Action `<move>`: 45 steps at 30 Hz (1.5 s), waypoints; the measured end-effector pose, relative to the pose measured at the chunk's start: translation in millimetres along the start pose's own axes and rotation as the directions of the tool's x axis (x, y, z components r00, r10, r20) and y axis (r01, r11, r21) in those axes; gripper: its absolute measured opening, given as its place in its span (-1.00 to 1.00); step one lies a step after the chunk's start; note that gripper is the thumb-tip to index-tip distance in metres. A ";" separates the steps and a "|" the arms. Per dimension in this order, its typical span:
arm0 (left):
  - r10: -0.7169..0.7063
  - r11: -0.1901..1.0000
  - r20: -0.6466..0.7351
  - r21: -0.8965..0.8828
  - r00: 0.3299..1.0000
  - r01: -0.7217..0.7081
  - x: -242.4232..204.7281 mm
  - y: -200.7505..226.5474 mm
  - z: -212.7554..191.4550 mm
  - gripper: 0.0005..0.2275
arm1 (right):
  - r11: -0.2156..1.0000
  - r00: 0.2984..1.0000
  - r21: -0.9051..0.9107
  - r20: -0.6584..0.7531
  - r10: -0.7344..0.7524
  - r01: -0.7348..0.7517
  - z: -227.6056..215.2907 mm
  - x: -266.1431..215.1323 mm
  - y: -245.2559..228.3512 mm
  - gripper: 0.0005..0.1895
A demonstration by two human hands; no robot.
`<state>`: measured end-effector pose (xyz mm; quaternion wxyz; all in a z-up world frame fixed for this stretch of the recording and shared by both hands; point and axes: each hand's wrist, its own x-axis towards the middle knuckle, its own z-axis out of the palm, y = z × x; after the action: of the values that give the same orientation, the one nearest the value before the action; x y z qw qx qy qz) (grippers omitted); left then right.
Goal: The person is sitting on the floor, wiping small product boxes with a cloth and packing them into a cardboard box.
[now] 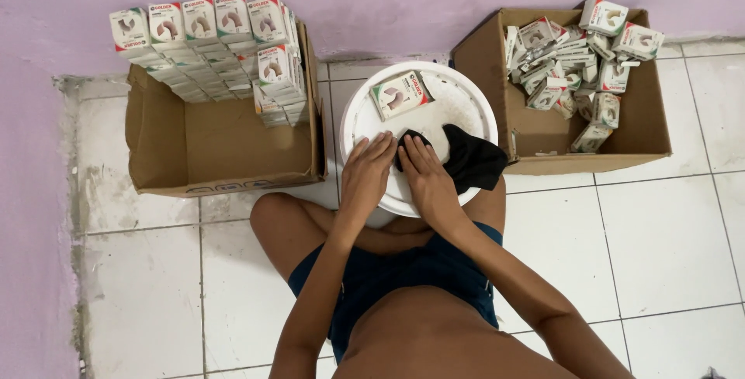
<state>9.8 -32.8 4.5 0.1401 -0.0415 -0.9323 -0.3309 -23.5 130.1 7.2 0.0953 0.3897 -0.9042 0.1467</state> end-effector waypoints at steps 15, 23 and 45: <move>-0.008 1.000 0.071 0.028 0.997 0.006 0.1 -5.3 2.6 -0.55 | 1.000 1.000 0.001 0.005 -0.020 0.020 -2.0 0.0 -3.3 -0.52; -0.119 0.993 0.204 0.042 0.972 0.113 3.2 6.4 -6.7 -0.36 | 0.997 0.999 -0.072 0.018 -0.039 0.040 8.6 24.5 10.2 -0.50; 0.031 0.996 -0.159 0.090 0.987 -0.017 -5.0 -2.9 2.7 -0.72 | 0.999 0.994 0.001 0.097 -0.053 0.053 -13.1 7.0 -6.7 -0.32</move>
<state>13.5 -33.3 -0.8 0.2204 -0.0198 -0.9311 -0.2901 -22.6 125.5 22.8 0.0553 0.4200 -0.8973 0.1244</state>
